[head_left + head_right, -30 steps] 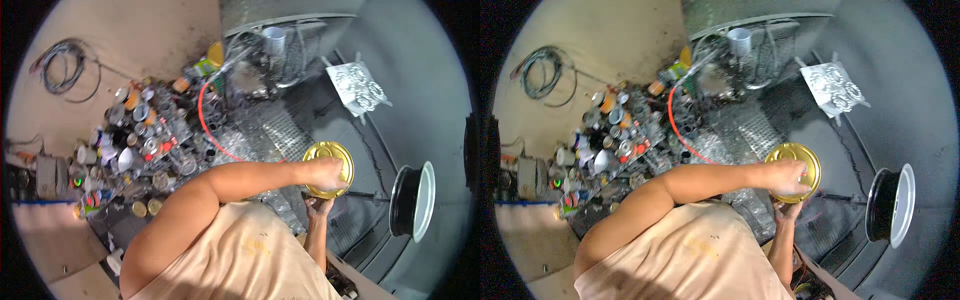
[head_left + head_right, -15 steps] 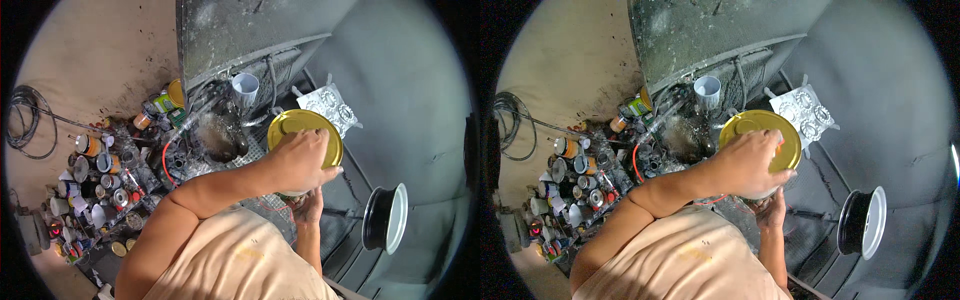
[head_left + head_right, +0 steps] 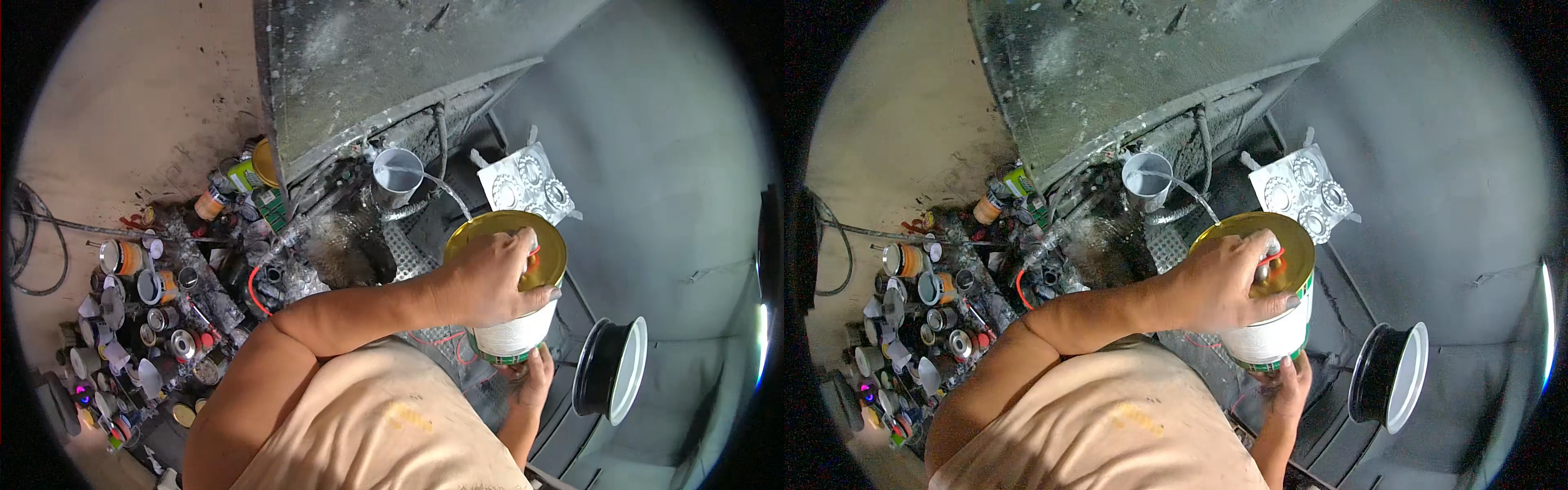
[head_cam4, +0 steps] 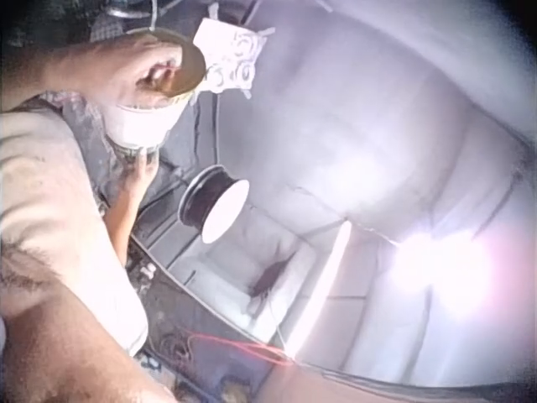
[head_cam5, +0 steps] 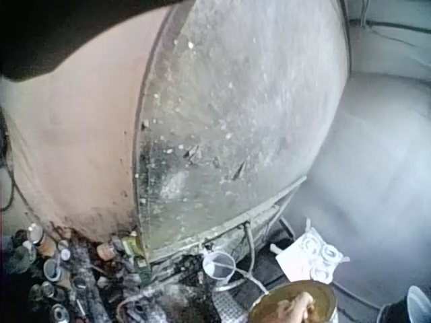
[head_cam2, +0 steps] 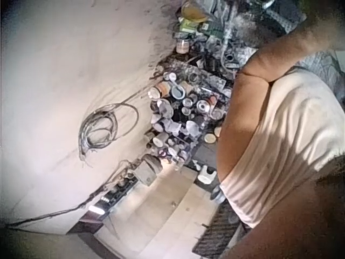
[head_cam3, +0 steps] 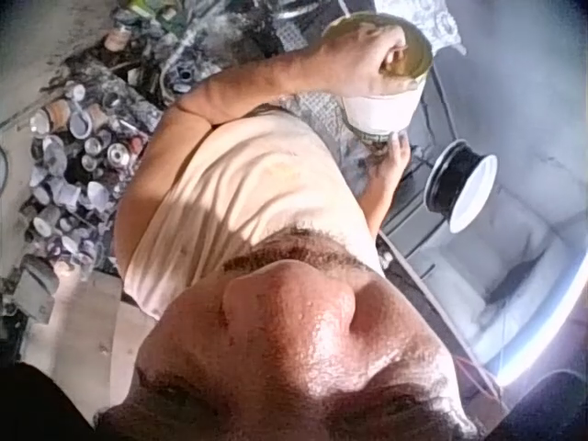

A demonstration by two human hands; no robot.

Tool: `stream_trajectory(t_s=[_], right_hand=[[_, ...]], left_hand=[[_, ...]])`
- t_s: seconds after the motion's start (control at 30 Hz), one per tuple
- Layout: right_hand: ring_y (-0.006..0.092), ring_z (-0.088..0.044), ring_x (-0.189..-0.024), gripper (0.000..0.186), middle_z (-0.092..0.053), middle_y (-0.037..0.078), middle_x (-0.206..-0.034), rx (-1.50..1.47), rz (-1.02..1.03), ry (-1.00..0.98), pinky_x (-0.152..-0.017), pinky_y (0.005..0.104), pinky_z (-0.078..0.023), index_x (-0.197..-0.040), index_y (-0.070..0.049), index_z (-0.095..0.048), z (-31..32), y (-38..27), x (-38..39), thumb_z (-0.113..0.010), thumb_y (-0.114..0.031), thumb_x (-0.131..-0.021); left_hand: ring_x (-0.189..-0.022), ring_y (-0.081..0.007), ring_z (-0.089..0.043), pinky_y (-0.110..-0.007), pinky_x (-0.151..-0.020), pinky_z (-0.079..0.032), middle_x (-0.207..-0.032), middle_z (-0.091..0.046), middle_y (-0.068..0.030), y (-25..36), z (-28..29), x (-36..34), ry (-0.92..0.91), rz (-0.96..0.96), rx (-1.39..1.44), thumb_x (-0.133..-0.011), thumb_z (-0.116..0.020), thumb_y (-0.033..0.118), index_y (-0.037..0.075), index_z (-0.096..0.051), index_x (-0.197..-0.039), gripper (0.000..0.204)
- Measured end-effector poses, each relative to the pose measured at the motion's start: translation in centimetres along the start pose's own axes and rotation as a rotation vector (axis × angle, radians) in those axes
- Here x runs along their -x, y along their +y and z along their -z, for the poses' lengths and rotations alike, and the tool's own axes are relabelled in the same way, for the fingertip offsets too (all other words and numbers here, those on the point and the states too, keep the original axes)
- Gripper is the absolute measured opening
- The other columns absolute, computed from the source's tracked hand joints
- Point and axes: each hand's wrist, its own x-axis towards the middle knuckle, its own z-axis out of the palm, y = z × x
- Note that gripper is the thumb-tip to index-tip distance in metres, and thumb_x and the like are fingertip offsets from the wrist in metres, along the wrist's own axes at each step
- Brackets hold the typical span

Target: The person is painting a car wheel using a spray gun in a paint booth.

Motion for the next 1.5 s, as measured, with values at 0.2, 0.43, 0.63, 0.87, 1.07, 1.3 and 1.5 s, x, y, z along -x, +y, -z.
stream_trajectory(t_s=[0.2, 0.43, 0.63, 0.87, 1.07, 1.3, 1.5], right_hand=[[0.0218, -0.073, -0.083, 0.060, -0.067, 0.014, -0.104, 0.094, 0.141, 0.039, -0.062, 0.0327, -0.065, -0.126, 0.007, -0.050, 2.9, -2.5, 1.6, -0.072, -0.035, -0.089], [0.0277, -0.069, -0.097, 0.084, -0.062, 0.020, -0.118, 0.148, 0.189, 0.193, -0.067, 0.0391, -0.063, -0.140, 0.014, -0.041, 4.3, -4.8, 5.1, -0.078, -0.035, -0.082], [0.0247, -0.069, -0.089, 0.086, -0.063, 0.019, -0.113, 0.222, 0.233, 0.246, -0.060, 0.0340, -0.061, -0.138, 0.014, -0.044, 4.9, -5.5, 6.8, -0.077, -0.041, -0.081], [0.0238, -0.070, -0.090, 0.083, -0.063, 0.018, -0.114, 0.220, 0.262, 0.261, -0.061, 0.0323, -0.061, -0.137, 0.015, -0.043, 5.5, -5.5, 7.5, -0.076, -0.038, -0.083], [0.0239, -0.070, -0.090, 0.081, -0.063, 0.018, -0.114, 0.191, 0.243, 0.212, -0.062, 0.0323, -0.062, -0.138, 0.015, -0.042, 5.4, -5.4, 7.3, -0.076, -0.036, -0.084], [0.0243, -0.069, -0.088, 0.083, -0.062, 0.019, -0.113, 0.218, 0.244, 0.273, -0.060, 0.0336, -0.061, -0.136, 0.016, -0.044, 5.4, -4.9, 7.5, -0.076, -0.038, -0.082], [0.0239, -0.072, -0.085, 0.082, -0.063, 0.021, -0.113, 0.179, 0.288, 0.211, -0.058, 0.0317, -0.063, -0.138, 0.018, -0.039, 5.4, -5.0, 8.1, -0.075, -0.034, -0.085]], left_hand=[[-0.079, -0.0384, -0.066, -0.046, -0.071, -0.052, -0.084, -0.064, -0.0237, 0.8, -0.7, -0.4, 0.062, -0.204, 0.207, -0.089, -0.073, 0.040, -0.007, -0.049, -0.105, 0.055], [-0.089, -0.0296, -0.061, -0.041, -0.081, -0.049, -0.098, -0.062, -0.0177, 3.0, -0.4, -0.5, -0.133, -0.057, 0.453, -0.088, -0.075, 0.034, -0.003, -0.056, -0.112, 0.048], [-0.072, -0.0333, -0.064, -0.043, -0.066, -0.048, -0.078, -0.061, -0.0188, 3.5, -2.1, -0.6, -0.025, -0.252, 0.430, -0.090, -0.074, 0.034, -0.002, -0.049, -0.099, 0.045], [-0.090, -0.0295, -0.061, -0.041, -0.082, -0.048, -0.097, -0.063, -0.0174, 4.3, -1.5, -0.3, -0.163, -0.119, 0.441, -0.089, -0.074, 0.033, -0.002, -0.057, -0.111, 0.045], [-0.092, -0.0303, -0.062, -0.042, -0.085, -0.048, -0.099, -0.063, -0.0176, 4.2, -1.7, -0.2, -0.141, -0.140, 0.426, -0.090, -0.074, 0.033, -0.002, -0.056, -0.113, 0.046], [-0.091, -0.0291, -0.063, -0.041, -0.082, -0.050, -0.100, -0.064, -0.0186, 4.1, -1.6, 0.1, -0.121, -0.128, 0.429, -0.090, -0.074, 0.033, -0.002, -0.056, -0.113, 0.045], [-0.084, -0.0251, -0.063, -0.038, -0.077, -0.051, -0.095, -0.065, -0.0160, 4.0, -1.8, 0.7, -0.061, -0.130, 0.384, -0.091, -0.073, 0.034, -0.002, -0.057, -0.112, 0.044]])
